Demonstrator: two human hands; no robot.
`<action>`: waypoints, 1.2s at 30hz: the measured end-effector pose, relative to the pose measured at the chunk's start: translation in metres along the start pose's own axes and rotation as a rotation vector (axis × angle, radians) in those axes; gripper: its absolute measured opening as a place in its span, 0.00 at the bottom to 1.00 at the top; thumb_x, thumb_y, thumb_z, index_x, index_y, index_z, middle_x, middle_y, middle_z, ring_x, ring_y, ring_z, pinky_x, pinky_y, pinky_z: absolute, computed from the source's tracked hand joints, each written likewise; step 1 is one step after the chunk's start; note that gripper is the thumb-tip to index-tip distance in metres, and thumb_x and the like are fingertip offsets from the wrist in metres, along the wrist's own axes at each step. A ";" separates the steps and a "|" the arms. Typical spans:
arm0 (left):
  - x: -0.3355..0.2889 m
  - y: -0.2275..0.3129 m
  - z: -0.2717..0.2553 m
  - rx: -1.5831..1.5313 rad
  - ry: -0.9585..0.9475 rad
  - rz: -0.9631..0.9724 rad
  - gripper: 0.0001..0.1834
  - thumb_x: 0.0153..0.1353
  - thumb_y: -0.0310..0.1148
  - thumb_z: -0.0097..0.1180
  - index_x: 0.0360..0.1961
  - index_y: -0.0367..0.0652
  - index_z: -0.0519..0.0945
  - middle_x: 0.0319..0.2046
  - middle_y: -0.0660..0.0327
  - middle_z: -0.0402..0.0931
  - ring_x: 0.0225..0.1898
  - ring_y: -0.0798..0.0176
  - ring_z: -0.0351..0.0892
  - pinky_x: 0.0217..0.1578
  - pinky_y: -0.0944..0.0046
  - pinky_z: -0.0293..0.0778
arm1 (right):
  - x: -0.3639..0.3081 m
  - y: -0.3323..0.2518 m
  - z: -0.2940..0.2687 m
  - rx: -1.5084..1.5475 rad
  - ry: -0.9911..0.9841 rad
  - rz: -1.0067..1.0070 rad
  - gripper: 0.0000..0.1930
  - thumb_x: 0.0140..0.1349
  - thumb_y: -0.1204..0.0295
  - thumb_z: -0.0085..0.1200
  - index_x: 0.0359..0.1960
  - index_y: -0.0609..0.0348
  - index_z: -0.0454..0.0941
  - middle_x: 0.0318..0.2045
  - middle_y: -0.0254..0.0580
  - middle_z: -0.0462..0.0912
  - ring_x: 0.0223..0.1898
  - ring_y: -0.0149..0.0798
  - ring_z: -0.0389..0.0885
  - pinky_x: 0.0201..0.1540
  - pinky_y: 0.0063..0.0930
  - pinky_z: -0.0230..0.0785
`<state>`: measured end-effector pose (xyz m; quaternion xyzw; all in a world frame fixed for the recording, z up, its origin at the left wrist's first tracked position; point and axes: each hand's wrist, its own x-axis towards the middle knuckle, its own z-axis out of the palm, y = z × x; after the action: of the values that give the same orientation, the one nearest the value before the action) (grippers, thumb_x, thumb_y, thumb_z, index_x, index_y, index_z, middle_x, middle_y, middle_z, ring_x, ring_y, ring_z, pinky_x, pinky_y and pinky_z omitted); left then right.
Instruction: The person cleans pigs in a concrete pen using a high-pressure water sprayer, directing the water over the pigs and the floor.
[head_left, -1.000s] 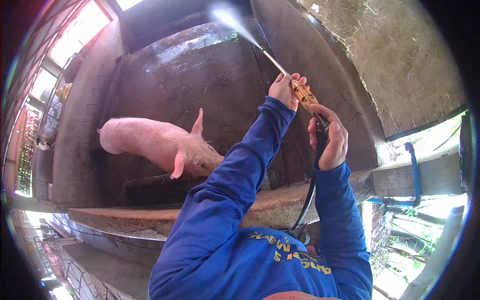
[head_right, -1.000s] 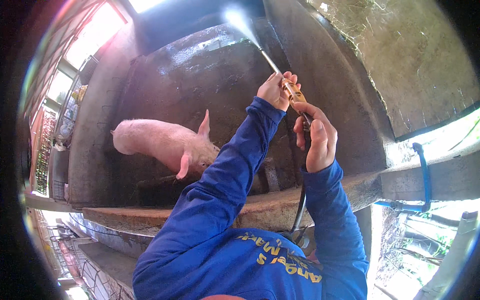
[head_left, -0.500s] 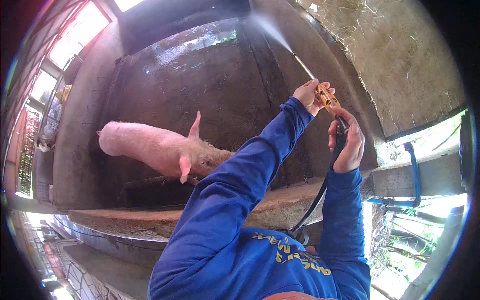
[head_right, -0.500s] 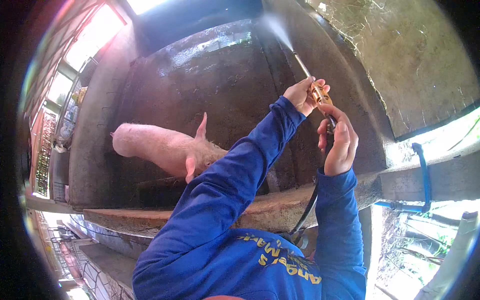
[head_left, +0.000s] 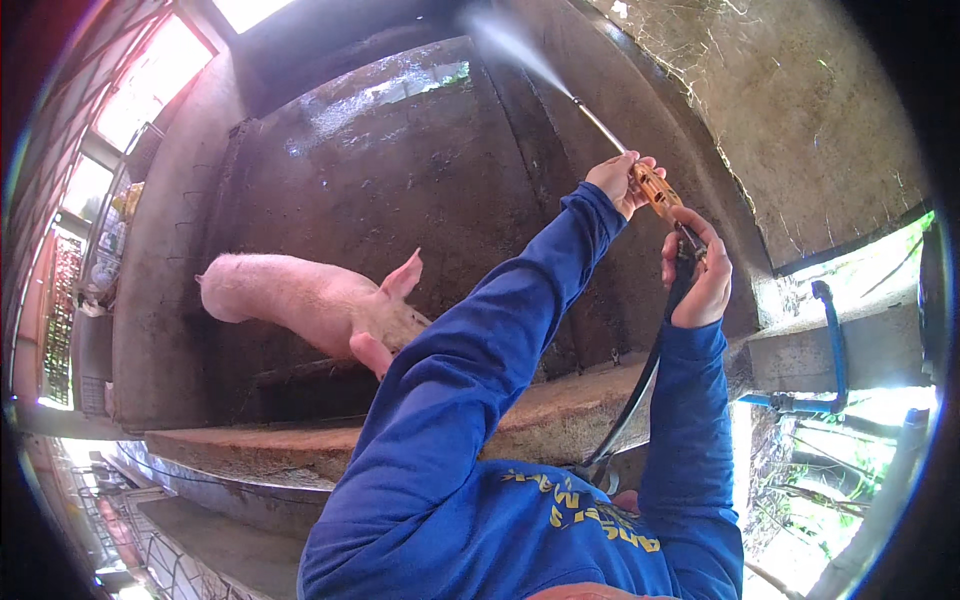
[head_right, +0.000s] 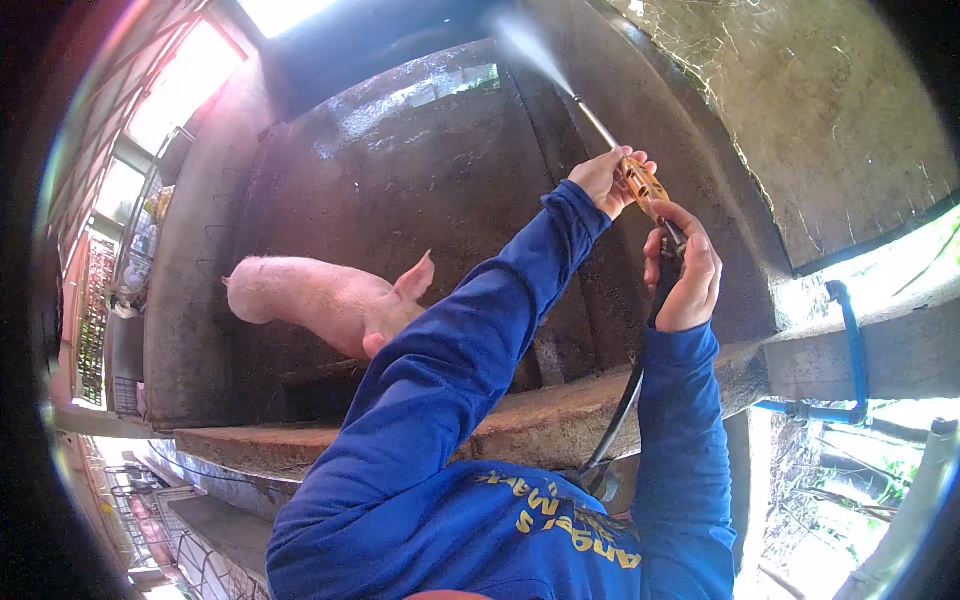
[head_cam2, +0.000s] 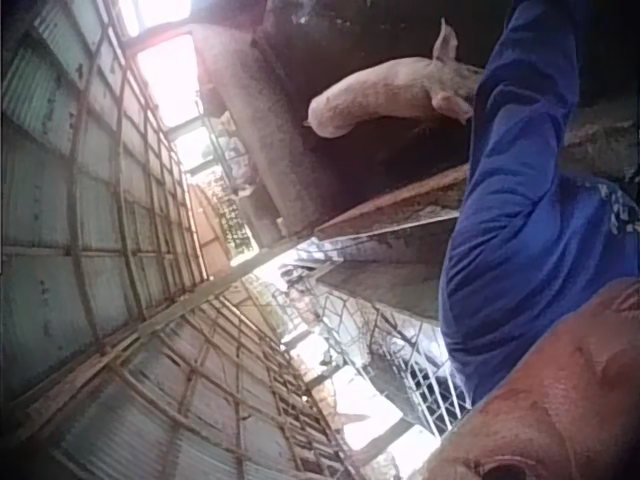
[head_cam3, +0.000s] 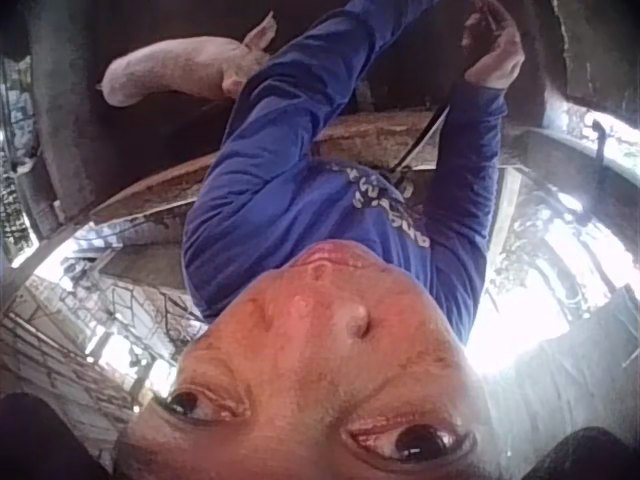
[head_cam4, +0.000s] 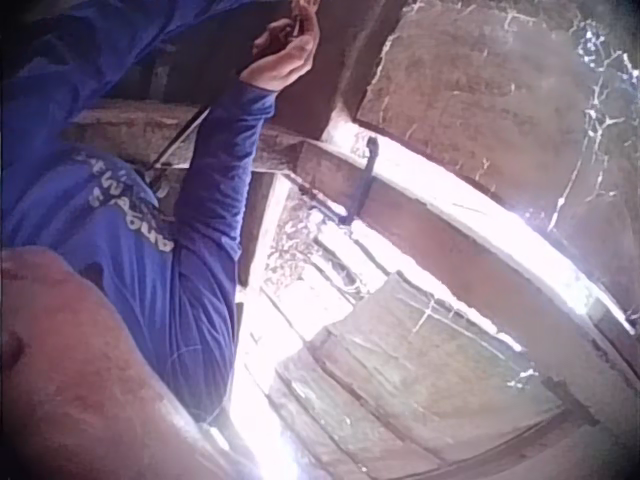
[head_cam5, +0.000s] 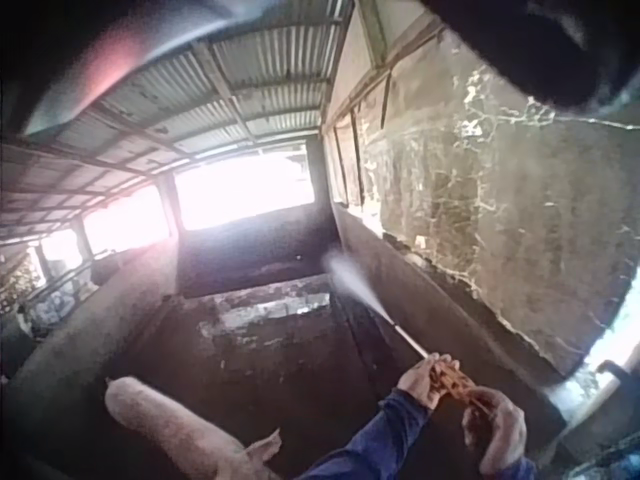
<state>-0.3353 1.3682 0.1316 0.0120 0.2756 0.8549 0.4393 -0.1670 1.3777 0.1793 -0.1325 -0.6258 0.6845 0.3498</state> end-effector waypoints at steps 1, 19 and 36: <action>0.001 0.000 0.001 -0.003 0.011 0.006 0.07 0.61 0.31 0.39 0.34 0.38 0.65 0.31 0.54 0.71 0.35 0.54 0.75 0.35 0.57 0.75 | 0.001 -0.001 0.000 -0.004 -0.012 -0.001 0.29 0.56 0.51 0.29 0.40 0.67 0.71 0.17 0.33 0.70 0.14 0.23 0.62 0.15 0.15 0.52; 0.005 0.029 -0.020 -0.013 0.033 0.109 0.06 0.60 0.31 0.39 0.32 0.38 0.65 0.29 0.56 0.71 0.33 0.54 0.75 0.33 0.58 0.75 | 0.019 0.009 0.020 0.053 -0.107 0.032 0.25 0.57 0.56 0.28 0.39 0.66 0.72 0.17 0.34 0.70 0.14 0.23 0.62 0.16 0.15 0.52; 0.019 0.016 -0.004 -0.117 -0.147 -0.031 0.08 0.61 0.31 0.39 0.29 0.38 0.66 0.26 0.56 0.70 0.31 0.56 0.75 0.32 0.59 0.75 | 0.008 -0.008 0.028 -0.152 -0.040 -0.080 0.25 0.59 0.56 0.30 0.40 0.66 0.71 0.18 0.31 0.69 0.14 0.19 0.60 0.14 0.12 0.49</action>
<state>-0.3601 1.3730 0.1316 0.0449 0.1923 0.8594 0.4716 -0.1878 1.3610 0.1939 -0.1201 -0.6877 0.6228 0.3534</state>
